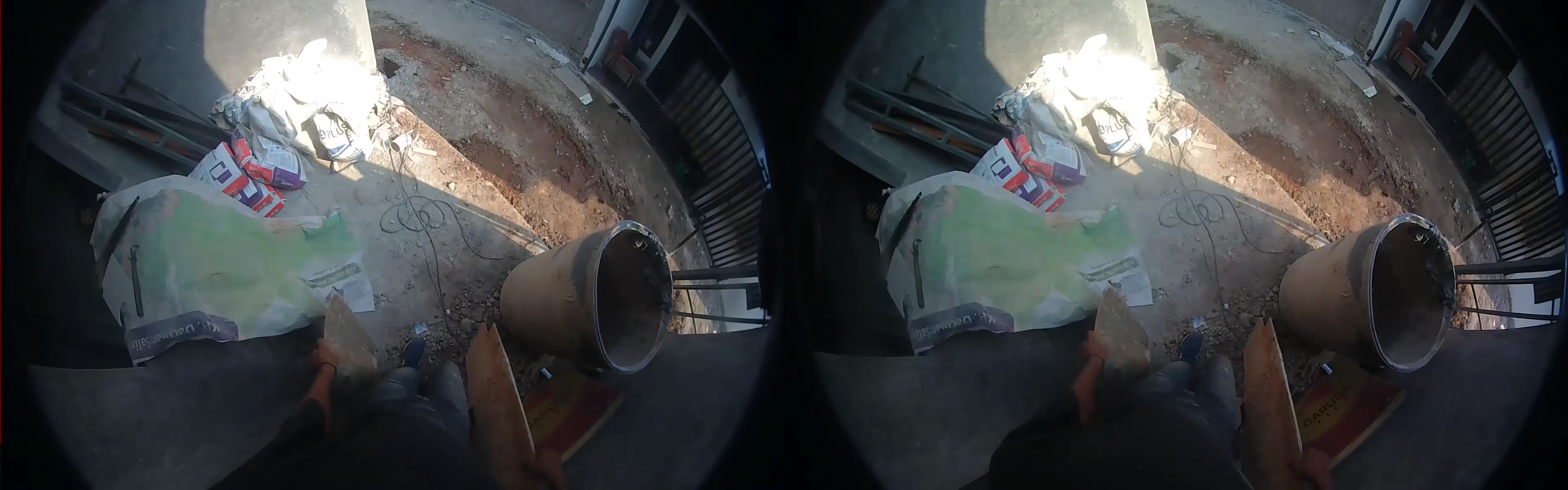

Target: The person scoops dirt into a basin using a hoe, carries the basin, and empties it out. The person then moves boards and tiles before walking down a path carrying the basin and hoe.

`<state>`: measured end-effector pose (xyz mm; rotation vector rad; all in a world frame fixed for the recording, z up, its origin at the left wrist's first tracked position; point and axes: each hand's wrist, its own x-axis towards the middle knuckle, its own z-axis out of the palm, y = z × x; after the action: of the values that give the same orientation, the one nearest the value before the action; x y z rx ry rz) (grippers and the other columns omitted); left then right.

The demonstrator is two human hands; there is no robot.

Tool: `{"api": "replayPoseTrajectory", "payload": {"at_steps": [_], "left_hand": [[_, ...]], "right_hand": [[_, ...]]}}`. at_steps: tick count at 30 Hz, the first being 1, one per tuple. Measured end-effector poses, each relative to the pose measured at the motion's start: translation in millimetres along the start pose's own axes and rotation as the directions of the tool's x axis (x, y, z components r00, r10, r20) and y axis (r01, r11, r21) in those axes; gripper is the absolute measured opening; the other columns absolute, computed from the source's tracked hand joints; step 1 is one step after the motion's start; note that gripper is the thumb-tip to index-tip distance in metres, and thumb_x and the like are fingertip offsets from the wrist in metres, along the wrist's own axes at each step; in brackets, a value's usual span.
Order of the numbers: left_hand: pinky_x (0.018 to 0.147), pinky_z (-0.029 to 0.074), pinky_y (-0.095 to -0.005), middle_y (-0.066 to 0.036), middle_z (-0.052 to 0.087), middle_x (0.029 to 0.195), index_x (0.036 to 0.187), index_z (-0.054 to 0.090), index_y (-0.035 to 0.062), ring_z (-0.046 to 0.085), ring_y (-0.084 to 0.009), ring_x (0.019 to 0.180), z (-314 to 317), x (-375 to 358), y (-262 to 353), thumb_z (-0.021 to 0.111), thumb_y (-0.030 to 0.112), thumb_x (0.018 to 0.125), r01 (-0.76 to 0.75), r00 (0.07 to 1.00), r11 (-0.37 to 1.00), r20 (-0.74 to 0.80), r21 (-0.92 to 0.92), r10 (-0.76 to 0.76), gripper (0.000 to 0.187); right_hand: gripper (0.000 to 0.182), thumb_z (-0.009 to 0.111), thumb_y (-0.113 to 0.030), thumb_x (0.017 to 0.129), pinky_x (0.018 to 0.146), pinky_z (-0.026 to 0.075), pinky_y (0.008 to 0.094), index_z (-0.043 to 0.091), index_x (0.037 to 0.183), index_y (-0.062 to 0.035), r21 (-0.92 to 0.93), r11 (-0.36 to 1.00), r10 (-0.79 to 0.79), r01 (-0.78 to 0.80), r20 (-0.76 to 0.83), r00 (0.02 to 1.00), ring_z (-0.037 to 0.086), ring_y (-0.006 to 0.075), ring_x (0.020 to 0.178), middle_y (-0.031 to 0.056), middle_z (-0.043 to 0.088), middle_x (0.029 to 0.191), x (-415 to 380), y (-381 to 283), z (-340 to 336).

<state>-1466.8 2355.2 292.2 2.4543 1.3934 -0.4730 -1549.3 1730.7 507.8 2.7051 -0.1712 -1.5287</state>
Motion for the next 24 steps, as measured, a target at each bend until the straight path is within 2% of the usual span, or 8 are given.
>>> {"api": "replayPoseTrajectory", "payload": {"at_steps": [3,5,7,9,12,14,19,24], "left_hand": [[0.071,0.044,-0.0472,-0.020,0.058,0.088,0.101,0.044,0.0147,0.055,-0.0406,0.085,-17.9,5.3,23.3,0.058,0.015,0.071,0.019,1.000,1.000,-0.005,-0.021,-0.019,0.033],[0.072,0.045,-0.0460,-0.020,0.058,0.091,0.106,0.041,0.0158,0.056,-0.0380,0.087,-26.4,14.7,48.5,0.060,0.020,0.071,0.073,0.992,0.997,0.099,0.028,-0.076,0.040],[0.072,0.045,-0.0463,-0.020,0.058,0.091,0.105,0.042,0.0156,0.056,-0.0384,0.088,-24.4,25.7,76.8,0.060,0.022,0.072,0.080,0.995,0.997,0.067,-0.006,-0.079,0.038],[0.073,0.045,-0.0465,-0.020,0.059,0.091,0.103,0.043,0.0154,0.056,-0.0388,0.088,-9.0,42.1,112.9,0.061,0.023,0.072,0.059,0.997,0.997,0.045,-0.041,-0.057,0.036],[0.074,0.045,-0.0471,-0.021,0.059,0.091,0.104,0.046,0.0163,0.056,-0.0389,0.088,10.9,67.4,160.0,0.060,0.029,0.072,0.036,0.999,0.999,-0.012,0.000,-0.036,0.037],[0.075,0.045,-0.0461,-0.021,0.059,0.093,0.107,0.049,0.0160,0.057,-0.0373,0.088,17.7,82.0,213.8,0.059,0.035,0.071,0.183,0.983,0.983,0.029,-0.025,-0.182,0.041],[0.075,0.045,-0.0454,-0.020,0.059,0.094,0.105,0.052,0.0146,0.057,-0.0367,0.089,-11.0,77.1,315.3,0.058,0.036,0.070,0.281,0.960,0.950,0.030,-0.133,-0.280,0.041],[0.075,0.045,-0.0447,-0.020,0.059,0.095,0.104,0.055,0.0132,0.057,-0.0360,0.090,-14.8,95.8,398.8,0.057,0.037,0.070,0.419,0.905,0.868,0.048,-0.266,-0.422,0.042]], "right_hand": [[0.050,0.061,-0.052,0.060,0.065,0.048,0.0418,0.065,0.071,-0.0038,-0.063,0.998,-0.025,0.021,-0.051,0.998,0.061,0.0331,0.070,0.0172,0.062,0.072,42.9,-30.3,-67.6],[0.048,0.061,-0.051,0.061,0.065,0.048,0.0421,0.065,0.071,-0.0036,-0.094,0.996,-0.012,0.004,-0.089,0.996,0.061,0.0334,0.070,0.0171,0.062,0.071,76.8,-43.6,-108.6],[0.045,0.061,-0.048,0.063,0.066,0.048,0.0427,0.064,0.070,-0.0043,-0.079,0.992,-0.117,0.100,-0.267,0.957,0.061,0.0336,0.069,0.0169,0.061,0.071,120.6,-48.2,-141.2],[0.042,0.060,-0.047,0.065,0.067,0.048,0.0429,0.064,0.069,-0.0055,-0.146,0.983,-0.145,0.108,-0.273,0.951,0.060,0.0337,0.069,0.0169,0.061,0.071,161.3,-58.2,-192.4],[0.038,0.058,-0.041,0.067,0.069,0.047,0.0431,0.063,0.071,-0.0036,-0.045,0.988,-0.152,0.146,-0.320,0.935,0.060,0.0346,0.071,0.0181,0.061,0.073,213.6,-74.2,-282.9],[0.035,0.055,-0.035,0.069,0.070,0.047,0.0436,0.063,0.070,-0.0015,-0.060,0.978,-0.206,0.198,-0.363,0.908,0.060,0.0351,0.072,0.0195,0.061,0.071,269.2,-65.8,-327.0],[0.035,0.057,-0.039,0.067,0.069,0.047,0.0430,0.064,0.074,-0.0050,-0.079,0.966,-0.257,0.244,-0.335,0.907,0.060,0.0329,0.072,0.0171,0.061,0.072,342.9,-65.9,-473.4],[0.039,0.056,-0.038,0.065,0.068,0.046,0.0426,0.063,0.073,-0.0010,-0.006,0.959,-0.264,0.283,-0.381,0.886,0.060,0.0343,0.073,0.0195,0.061,0.074,436.7,-57.2,-596.8]]}}
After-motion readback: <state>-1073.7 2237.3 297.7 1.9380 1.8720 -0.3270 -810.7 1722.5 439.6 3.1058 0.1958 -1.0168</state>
